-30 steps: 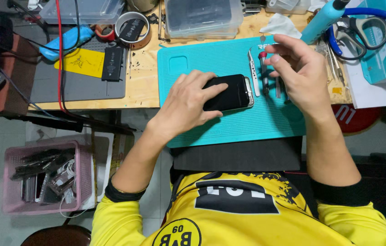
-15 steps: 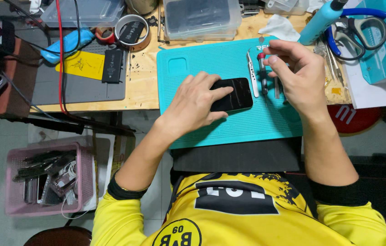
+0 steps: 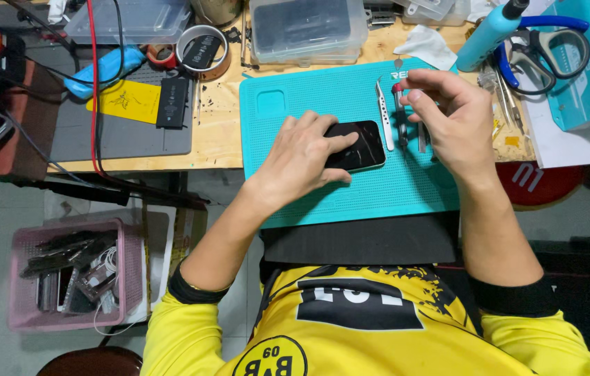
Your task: The person removes the back cover and battery from a smartphone, uses a screwdriver and tweezers on the internal components, then fits a new battery, reconnects it, and snaps the back cover back on. They press the phone together, power it on, and wipe the screen with a tissue while the phone boots to the logo screen.
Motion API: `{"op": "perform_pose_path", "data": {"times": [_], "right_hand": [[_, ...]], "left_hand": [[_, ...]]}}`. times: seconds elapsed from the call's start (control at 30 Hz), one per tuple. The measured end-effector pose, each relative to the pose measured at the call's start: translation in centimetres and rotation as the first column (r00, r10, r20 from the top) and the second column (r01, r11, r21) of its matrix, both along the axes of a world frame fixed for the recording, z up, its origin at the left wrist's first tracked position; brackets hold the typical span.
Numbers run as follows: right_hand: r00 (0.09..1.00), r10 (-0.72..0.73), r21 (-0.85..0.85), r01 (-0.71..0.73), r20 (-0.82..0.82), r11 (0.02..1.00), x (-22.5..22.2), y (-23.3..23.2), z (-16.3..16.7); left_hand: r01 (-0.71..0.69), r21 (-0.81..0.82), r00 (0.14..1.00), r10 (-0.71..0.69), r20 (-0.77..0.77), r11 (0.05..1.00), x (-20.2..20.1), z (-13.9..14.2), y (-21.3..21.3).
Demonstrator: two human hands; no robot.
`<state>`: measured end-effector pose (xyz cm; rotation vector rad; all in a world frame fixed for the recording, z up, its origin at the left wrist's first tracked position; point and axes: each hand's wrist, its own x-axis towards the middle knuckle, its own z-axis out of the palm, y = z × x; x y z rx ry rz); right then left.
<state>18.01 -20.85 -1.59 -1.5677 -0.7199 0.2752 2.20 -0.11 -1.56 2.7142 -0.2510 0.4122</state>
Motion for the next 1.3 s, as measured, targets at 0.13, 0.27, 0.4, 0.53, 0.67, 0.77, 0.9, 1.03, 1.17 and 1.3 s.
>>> {"op": "perform_pose_path", "data": {"times": [0.13, 0.27, 0.4, 0.53, 0.67, 0.77, 0.9, 1.03, 1.17, 1.3], "right_hand": [[1.000, -0.011, 0.000, 0.011, -0.023, 1.000, -0.1, 0.1, -0.1], [0.999, 0.000, 0.006, 0.000, -0.041, 1.000, -0.2, 0.2, -0.2], [0.999, -0.002, 0.002, 0.002, -0.037, 1.000, -0.3, 0.0, -0.1], [0.999, -0.017, -0.011, 0.017, -0.028, 1.000, -0.2, -0.1, 0.0], [0.999, -0.029, -0.037, 0.028, -0.026, 0.999, -0.3, -0.3, -0.1], [0.999, -0.024, -0.059, 0.022, -0.027, 0.998, -0.2, -0.3, -0.2], [0.999, 0.010, -0.083, -0.013, -0.031, 0.997, -0.2, -0.4, -0.4], [0.996, 0.054, -0.054, -0.058, -0.075, 0.997, -0.4, -0.2, -0.6], [0.982, 0.068, -0.017, -0.072, -0.174, 0.997, -1.0, 0.4, -1.0], [0.943, 0.118, -0.011, -0.128, -0.310, 0.992, -1.7, 1.2, -1.7]], "left_hand": [[-0.024, 0.032, 1.000, 0.024, 0.003, 0.999, 0.0, -0.4, -0.7], [-0.055, 0.089, 0.993, 0.046, 0.107, 0.995, -0.1, -0.8, -1.4], [-0.078, 0.139, 0.987, 0.056, 0.153, 0.987, 0.0, -1.2, -1.8], [-0.045, 0.088, 0.991, 0.034, 0.129, 0.995, 0.2, -1.5, -1.8], [0.009, 0.016, 0.995, -0.011, 0.102, 1.000, 0.8, -1.6, -1.6], [0.015, -0.018, 0.997, -0.014, 0.071, 1.000, 1.3, -1.6, -1.4], [-0.016, -0.032, 0.999, 0.017, 0.028, 0.999, 2.0, -1.5, -1.5], [-0.046, -0.085, 0.999, 0.047, 0.009, 0.995, 2.4, -1.1, -1.2], [-0.134, -0.168, 0.989, 0.142, 0.037, 0.977, 2.8, -0.3, -0.8], [-0.239, -0.266, 0.967, 0.255, 0.027, 0.934, 3.0, 0.5, -1.2]]}}
